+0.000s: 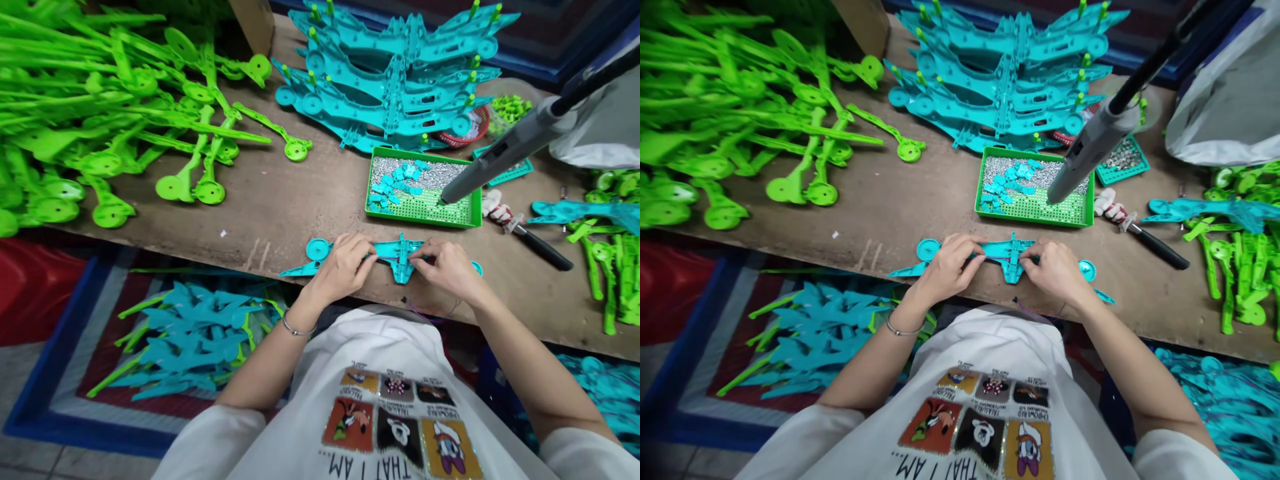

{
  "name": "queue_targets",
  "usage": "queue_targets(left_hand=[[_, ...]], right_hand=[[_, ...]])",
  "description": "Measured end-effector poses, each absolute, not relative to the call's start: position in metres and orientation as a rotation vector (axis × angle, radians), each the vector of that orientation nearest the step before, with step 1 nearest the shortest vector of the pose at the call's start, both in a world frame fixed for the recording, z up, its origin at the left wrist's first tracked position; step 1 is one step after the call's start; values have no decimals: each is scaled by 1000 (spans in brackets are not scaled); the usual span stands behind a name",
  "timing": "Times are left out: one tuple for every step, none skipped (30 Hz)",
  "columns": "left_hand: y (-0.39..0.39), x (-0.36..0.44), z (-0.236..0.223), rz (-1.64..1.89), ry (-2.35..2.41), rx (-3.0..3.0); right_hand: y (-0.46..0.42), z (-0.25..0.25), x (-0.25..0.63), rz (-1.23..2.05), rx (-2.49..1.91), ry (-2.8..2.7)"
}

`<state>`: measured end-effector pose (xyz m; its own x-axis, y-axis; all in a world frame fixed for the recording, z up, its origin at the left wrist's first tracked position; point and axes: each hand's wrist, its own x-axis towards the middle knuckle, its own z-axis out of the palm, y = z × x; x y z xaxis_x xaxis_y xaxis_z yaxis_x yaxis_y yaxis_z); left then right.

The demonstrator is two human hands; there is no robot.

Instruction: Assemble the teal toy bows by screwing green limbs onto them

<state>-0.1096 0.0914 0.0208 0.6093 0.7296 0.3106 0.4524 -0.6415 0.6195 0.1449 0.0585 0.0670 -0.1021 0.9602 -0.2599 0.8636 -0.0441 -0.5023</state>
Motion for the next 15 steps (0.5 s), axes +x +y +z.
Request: queue_targets(left_hand=[[90, -110, 20, 803, 924, 2336], [89, -110, 19, 849, 914, 2326], [88, -110, 17, 893, 903, 2320], [86, -110, 15, 932, 895, 2319], [85, -110, 13, 967, 890, 2320], [84, -110, 11, 996, 888, 2321], [83, -110, 9, 1021, 887, 2323], [82, -110, 8, 1042, 891, 2323], [82, -110, 6, 1058, 896, 2322], [81, -110, 5, 1069, 900, 2320], [81, -110, 5, 1075, 902, 2320], [81, -110, 4, 1077, 902, 2321], [81, -110, 4, 1077, 902, 2321], [81, -110, 3, 1073, 902, 2322], [80, -110, 3, 1069, 901, 2324]], right_hand=[[60, 68, 148, 800, -1969, -2005], [62, 70, 151, 741, -1975, -1963], [65, 70, 155, 696, -1989, -1933], [68, 71, 157, 692, -2002, -1925], [71, 70, 160, 740, -2011, -1938], [74, 68, 161, 828, -2016, -1952], [76, 66, 162, 934, -2016, -1953], [78, 63, 163, 1034, -2014, -1939], [80, 60, 163, 1115, -2013, -1908], [81, 57, 163, 1172, -2014, -1863], [82, 53, 163, 1213, -2011, -1817], [82, 51, 162, 1242, -2000, -1775], [83, 48, 162, 1265, -1987, -1739], [83, 46, 162, 1285, -1973, -1708], [83, 45, 162, 1305, -1959, -1683]])
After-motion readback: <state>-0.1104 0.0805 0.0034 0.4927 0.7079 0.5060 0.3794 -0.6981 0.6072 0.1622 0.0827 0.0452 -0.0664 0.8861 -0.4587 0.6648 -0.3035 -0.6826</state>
